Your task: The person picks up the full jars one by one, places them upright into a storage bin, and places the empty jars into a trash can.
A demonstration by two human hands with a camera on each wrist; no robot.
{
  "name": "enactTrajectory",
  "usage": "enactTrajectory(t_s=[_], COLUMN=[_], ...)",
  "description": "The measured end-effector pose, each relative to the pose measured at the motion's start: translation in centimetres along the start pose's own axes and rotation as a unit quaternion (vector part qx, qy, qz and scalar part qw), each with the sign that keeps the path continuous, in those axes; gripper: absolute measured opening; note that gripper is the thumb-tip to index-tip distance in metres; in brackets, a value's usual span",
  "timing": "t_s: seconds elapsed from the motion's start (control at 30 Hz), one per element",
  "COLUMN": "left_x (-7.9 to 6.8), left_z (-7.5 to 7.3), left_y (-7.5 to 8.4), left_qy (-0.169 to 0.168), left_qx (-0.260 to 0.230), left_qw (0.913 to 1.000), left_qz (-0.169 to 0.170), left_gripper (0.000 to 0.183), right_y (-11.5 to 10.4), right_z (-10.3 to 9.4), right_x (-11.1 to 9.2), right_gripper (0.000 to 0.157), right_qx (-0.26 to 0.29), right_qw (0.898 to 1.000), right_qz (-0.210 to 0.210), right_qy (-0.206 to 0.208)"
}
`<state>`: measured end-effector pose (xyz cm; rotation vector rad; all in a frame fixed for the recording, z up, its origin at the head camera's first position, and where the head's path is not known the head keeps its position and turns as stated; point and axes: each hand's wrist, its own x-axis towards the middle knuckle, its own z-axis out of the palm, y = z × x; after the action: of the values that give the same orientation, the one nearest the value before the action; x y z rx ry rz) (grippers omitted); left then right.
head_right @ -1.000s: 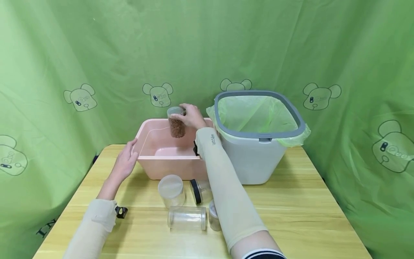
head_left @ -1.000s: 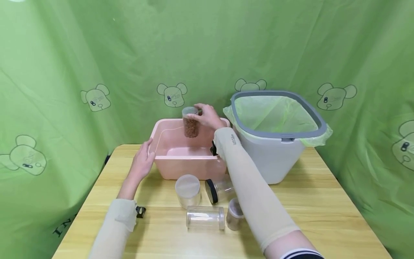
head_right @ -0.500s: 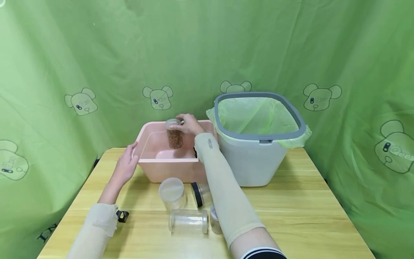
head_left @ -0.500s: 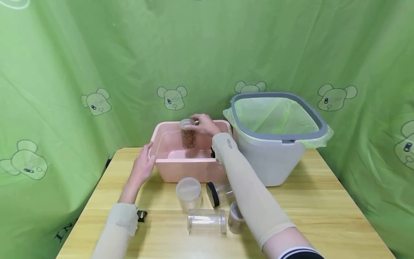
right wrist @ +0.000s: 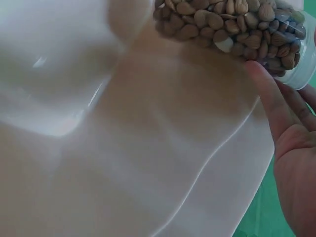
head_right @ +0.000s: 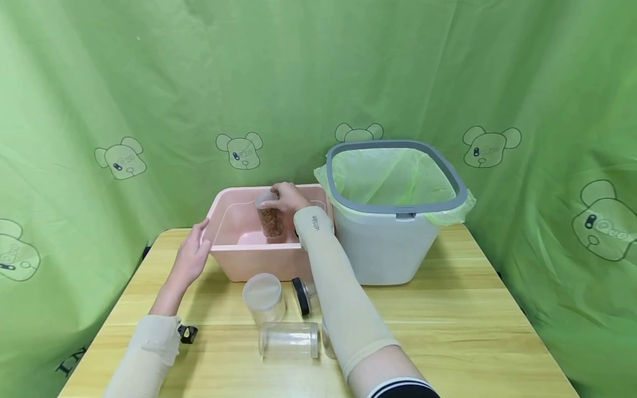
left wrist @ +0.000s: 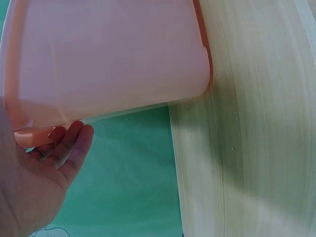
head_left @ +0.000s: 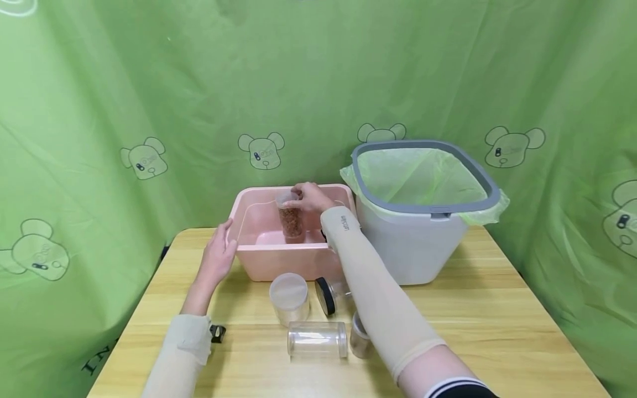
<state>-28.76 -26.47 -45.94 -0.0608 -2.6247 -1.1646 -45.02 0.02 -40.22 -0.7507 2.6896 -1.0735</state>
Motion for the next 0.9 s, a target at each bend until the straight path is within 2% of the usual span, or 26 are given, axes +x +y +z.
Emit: enactTrajectory(t_s=[0.13,0.3,0.43,0.53,0.67,0.8,0.9], left_x=[-0.1,-0.1,0.0,0.0,-0.1,-0.1,-0.1], left_z=[0.1,0.1,0.2,0.2,0.2,0.2,0.2], left_y=[0.0,0.0,0.0,-0.2,-0.3,-0.3,-0.2], left_qy=[0.006,0.005,0.006,0.009,0.012,0.011,0.01], left_qx=[-0.001,-0.003,-0.008,-0.009,-0.006,-0.006,-0.008], left_qw=[1.0,1.0,0.9999,0.9999,0.9999,0.9999,0.9999], left_qz=[0.002,0.001,0.001,0.004,0.006,0.005,0.005], left_gripper=[0.064,0.064,0.064,0.064,0.063,0.063,0.063], right_y=[0.3,0.3,0.3,0.5,0.7,0.6,0.4], right_z=[0.4,0.4,0.5,0.7,0.9,1.0,1.0], right_x=[-0.2,-0.7,-0.8,-0.6,-0.6,-0.9,-1.4], right_gripper=[0.052,0.037,0.028,0.027,0.028,0.026,0.026], right_qx=[0.017,0.06,0.064,0.052,0.064,0.102,0.137], right_qw=[1.0,0.998,0.996,0.997,0.996,0.991,0.985], right_qz=[-0.006,-0.018,-0.025,-0.028,-0.02,-0.005,0.021], right_qy=[-0.015,-0.028,-0.05,-0.053,-0.063,-0.089,-0.103])
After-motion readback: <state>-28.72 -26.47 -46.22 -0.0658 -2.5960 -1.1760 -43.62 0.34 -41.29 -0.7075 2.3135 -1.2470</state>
